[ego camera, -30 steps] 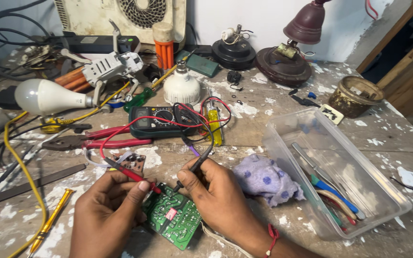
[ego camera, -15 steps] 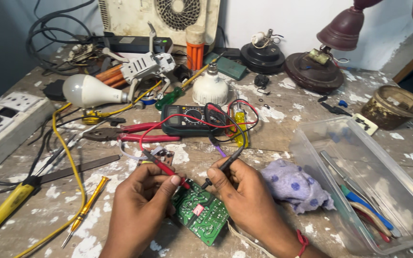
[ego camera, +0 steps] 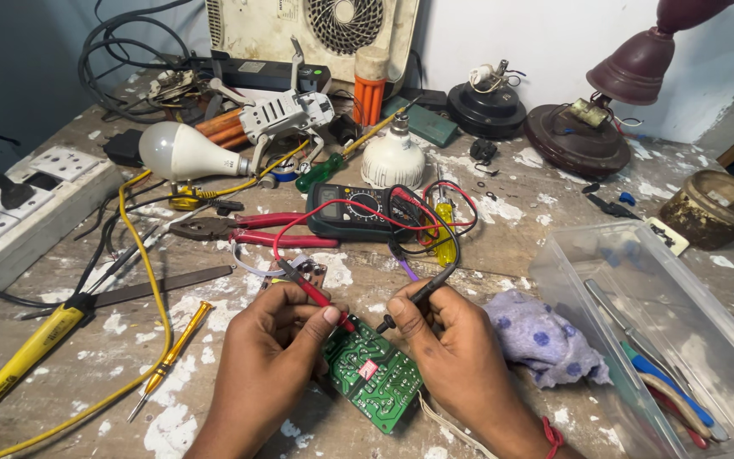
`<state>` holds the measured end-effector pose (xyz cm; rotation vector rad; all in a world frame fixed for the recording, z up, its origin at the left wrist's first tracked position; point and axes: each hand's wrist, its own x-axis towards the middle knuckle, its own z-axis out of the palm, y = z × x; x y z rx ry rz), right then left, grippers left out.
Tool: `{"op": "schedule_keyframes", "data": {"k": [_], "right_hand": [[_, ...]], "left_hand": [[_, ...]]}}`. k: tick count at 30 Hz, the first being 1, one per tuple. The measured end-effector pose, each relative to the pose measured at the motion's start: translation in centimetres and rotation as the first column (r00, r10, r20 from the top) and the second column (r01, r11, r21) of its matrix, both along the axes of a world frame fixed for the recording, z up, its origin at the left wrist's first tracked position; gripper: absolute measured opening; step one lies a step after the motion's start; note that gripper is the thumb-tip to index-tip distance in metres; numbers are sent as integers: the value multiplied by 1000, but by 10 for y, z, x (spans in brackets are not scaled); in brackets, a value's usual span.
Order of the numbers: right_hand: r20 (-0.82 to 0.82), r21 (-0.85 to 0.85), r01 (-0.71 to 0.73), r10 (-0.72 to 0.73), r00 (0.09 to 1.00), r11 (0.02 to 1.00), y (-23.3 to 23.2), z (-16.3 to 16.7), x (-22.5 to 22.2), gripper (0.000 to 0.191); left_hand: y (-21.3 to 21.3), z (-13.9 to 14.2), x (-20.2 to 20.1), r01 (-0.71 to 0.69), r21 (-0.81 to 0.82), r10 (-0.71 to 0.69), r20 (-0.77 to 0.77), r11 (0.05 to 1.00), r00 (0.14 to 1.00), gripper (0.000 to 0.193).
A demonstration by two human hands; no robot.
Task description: The person tests green circuit boards on a cluttered workbench using a multimeter, touching probe tips to points on the boards and adjusting the multimeter dial. They also use a small purple brush on a board and handle a second brown circuit board, repositioning the boards between measurements.
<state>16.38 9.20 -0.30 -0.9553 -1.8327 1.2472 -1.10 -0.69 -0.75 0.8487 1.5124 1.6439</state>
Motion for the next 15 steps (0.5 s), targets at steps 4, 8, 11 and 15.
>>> {"op": "schedule_keyframes", "data": {"k": [4,8,11,15], "right_hand": [[-28,-22,-17,16,999,1000,0,-2,0,24],[-58,-17,-33,32,998,999,-1,-3,-1,24],[-53,-32,-34,32,998,999,-1,-2,-1,24],[-55,-47,-43,40,998,998,-2,-1,-1,24]], "left_hand": [[0,0,-1,-1,26,0,4,1000,1000,16],[-1,-1,-2,9,21,-9,-8,1000,1000,16],[-1,-2,-2,9,13,-9,-10,1000,1000,16],[-1,-2,-3,13,23,-13,-19,1000,1000,17]]}}
